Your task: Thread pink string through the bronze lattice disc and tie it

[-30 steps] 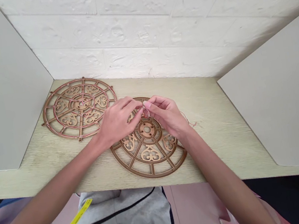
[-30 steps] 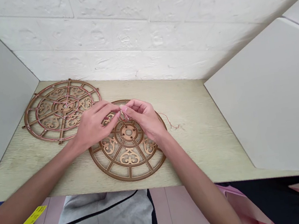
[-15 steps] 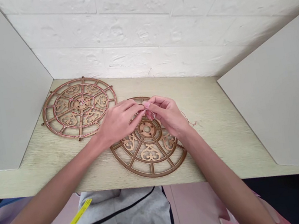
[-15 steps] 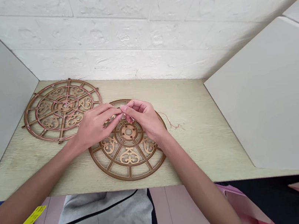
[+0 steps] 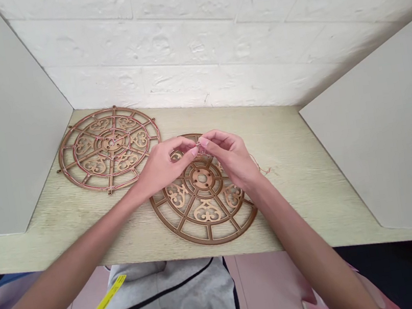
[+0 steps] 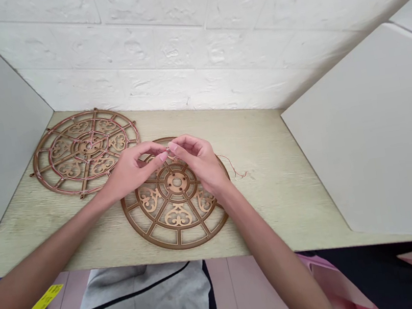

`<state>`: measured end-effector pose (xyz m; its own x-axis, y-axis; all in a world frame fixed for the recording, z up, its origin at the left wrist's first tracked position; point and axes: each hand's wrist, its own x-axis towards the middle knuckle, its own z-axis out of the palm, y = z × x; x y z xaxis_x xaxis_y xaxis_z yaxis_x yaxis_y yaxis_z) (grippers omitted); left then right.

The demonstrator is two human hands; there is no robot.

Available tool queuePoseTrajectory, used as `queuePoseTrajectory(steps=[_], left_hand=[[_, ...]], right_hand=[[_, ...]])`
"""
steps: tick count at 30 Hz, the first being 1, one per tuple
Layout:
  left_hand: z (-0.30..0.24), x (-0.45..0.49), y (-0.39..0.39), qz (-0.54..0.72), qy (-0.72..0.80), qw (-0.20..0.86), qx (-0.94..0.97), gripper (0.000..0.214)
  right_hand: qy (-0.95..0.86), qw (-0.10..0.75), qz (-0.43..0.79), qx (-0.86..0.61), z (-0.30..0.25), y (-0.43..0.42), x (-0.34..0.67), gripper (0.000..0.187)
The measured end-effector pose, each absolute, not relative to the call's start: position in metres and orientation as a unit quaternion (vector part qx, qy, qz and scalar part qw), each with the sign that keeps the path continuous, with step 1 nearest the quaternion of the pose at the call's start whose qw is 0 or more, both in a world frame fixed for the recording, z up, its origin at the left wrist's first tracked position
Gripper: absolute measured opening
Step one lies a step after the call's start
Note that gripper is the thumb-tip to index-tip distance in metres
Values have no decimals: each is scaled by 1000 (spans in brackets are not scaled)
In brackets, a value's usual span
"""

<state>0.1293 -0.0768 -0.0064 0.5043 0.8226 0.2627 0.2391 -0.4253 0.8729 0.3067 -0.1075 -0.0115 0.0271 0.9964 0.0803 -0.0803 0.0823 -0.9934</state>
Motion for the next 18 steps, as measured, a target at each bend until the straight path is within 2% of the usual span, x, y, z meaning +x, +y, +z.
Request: queuePoseTrajectory(steps=[18], left_hand=[[-4,129,-77,358,322,450,752,32]], right_hand=[[-516,553,469,-456,-12,-109,305,28]])
